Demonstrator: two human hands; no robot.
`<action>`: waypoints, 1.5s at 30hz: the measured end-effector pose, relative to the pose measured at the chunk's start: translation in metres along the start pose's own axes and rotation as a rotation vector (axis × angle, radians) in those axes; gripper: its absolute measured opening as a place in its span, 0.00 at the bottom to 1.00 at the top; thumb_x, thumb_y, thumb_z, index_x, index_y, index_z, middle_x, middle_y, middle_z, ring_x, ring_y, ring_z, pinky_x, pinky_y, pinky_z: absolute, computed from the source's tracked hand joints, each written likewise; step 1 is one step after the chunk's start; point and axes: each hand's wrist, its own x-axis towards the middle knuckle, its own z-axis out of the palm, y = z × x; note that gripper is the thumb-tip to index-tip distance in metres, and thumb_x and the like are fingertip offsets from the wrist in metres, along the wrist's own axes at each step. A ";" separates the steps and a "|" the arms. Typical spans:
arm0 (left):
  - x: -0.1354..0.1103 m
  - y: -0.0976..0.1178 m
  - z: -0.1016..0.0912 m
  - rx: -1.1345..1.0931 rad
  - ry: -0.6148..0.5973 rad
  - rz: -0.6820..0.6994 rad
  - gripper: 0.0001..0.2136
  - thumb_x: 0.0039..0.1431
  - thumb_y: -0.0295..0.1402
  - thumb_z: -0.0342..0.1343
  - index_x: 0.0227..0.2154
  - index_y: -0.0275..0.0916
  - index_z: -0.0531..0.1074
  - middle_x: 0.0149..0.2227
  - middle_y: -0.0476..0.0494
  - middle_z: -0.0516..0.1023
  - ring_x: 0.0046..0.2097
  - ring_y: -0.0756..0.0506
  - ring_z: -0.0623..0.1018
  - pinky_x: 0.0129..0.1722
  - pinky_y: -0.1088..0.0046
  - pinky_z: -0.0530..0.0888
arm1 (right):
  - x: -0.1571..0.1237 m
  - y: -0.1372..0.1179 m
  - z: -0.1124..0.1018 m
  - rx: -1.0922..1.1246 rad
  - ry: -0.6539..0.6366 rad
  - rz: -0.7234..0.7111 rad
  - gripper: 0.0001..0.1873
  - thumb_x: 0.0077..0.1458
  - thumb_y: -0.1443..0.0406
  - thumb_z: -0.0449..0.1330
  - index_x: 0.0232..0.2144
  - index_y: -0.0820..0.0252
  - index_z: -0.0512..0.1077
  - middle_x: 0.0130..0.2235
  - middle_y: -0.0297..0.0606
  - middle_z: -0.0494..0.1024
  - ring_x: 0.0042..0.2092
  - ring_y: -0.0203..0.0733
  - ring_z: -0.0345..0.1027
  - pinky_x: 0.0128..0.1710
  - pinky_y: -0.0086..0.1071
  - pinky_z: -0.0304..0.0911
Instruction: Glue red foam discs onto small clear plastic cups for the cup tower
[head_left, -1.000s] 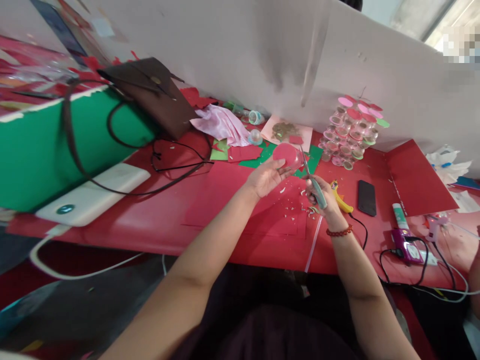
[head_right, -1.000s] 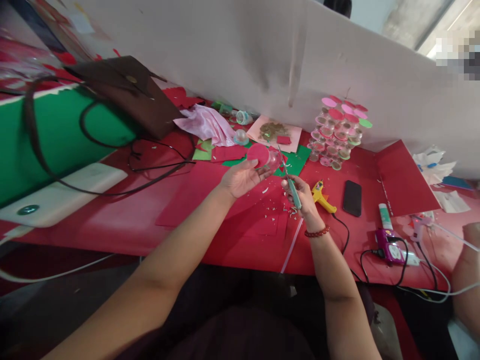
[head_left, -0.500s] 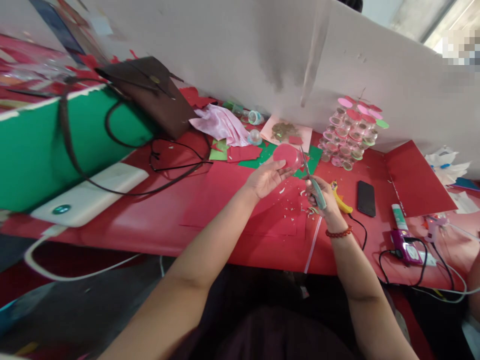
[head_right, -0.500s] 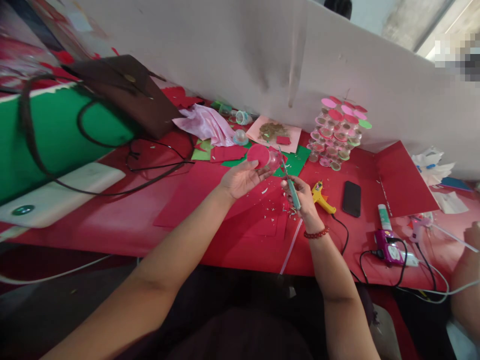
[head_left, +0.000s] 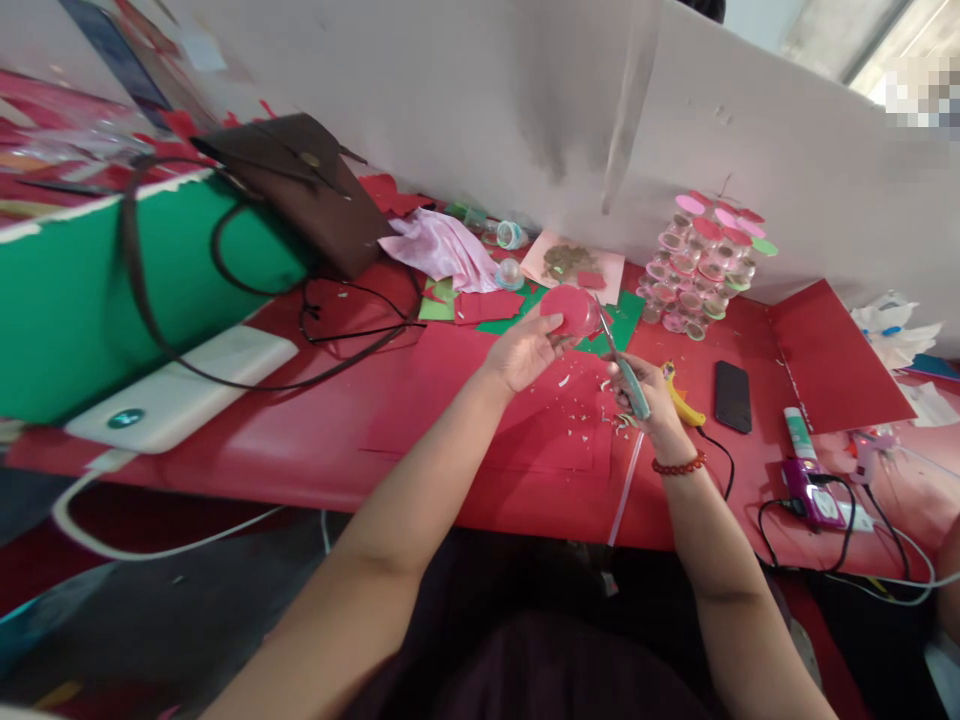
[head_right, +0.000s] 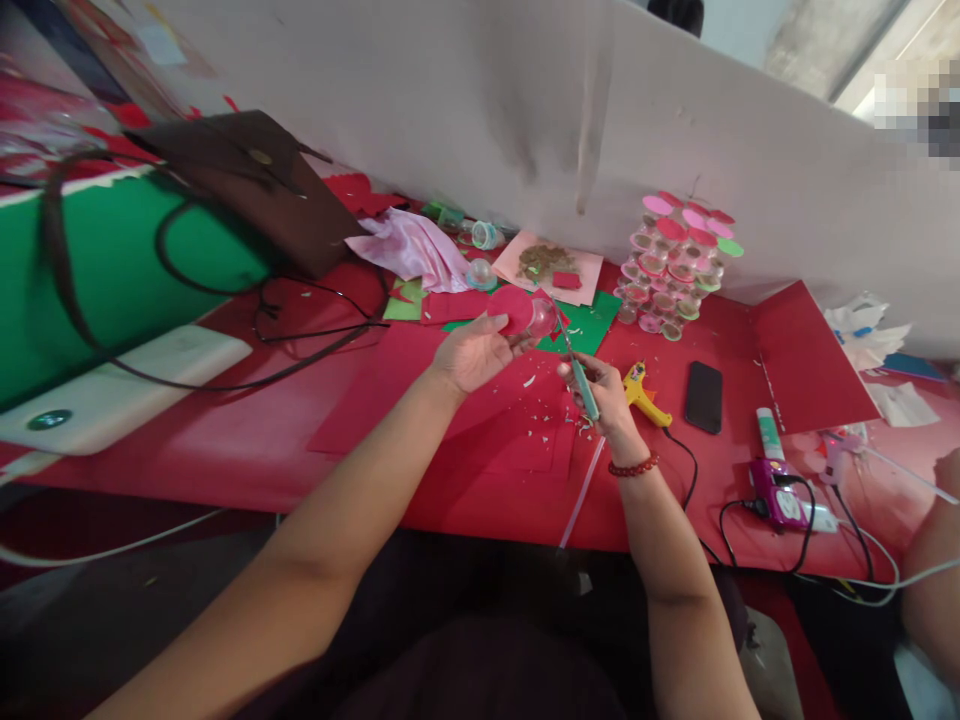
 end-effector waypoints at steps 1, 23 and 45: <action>0.000 0.000 0.000 0.003 0.004 0.003 0.08 0.47 0.27 0.68 0.27 0.40 0.73 0.33 0.48 0.83 0.42 0.43 0.84 0.52 0.62 0.79 | 0.000 0.000 0.000 -0.004 0.000 0.000 0.34 0.34 0.48 0.77 0.41 0.61 0.79 0.20 0.21 0.64 0.18 0.25 0.51 0.16 0.26 0.43; 0.002 0.006 -0.003 -0.069 0.007 -0.001 0.10 0.49 0.28 0.67 0.34 0.40 0.73 0.34 0.50 0.83 0.35 0.47 0.82 0.55 0.59 0.78 | -0.001 0.001 0.000 -0.056 -0.017 0.014 0.38 0.35 0.49 0.76 0.46 0.64 0.79 0.17 0.20 0.63 0.17 0.27 0.54 0.14 0.24 0.48; 0.008 0.006 -0.004 -0.129 0.124 0.063 0.09 0.51 0.28 0.65 0.36 0.38 0.75 0.40 0.42 0.84 0.51 0.40 0.81 0.57 0.58 0.76 | 0.003 0.003 -0.004 -0.025 -0.019 -0.063 0.29 0.39 0.48 0.75 0.39 0.59 0.76 0.22 0.22 0.64 0.20 0.25 0.50 0.20 0.25 0.45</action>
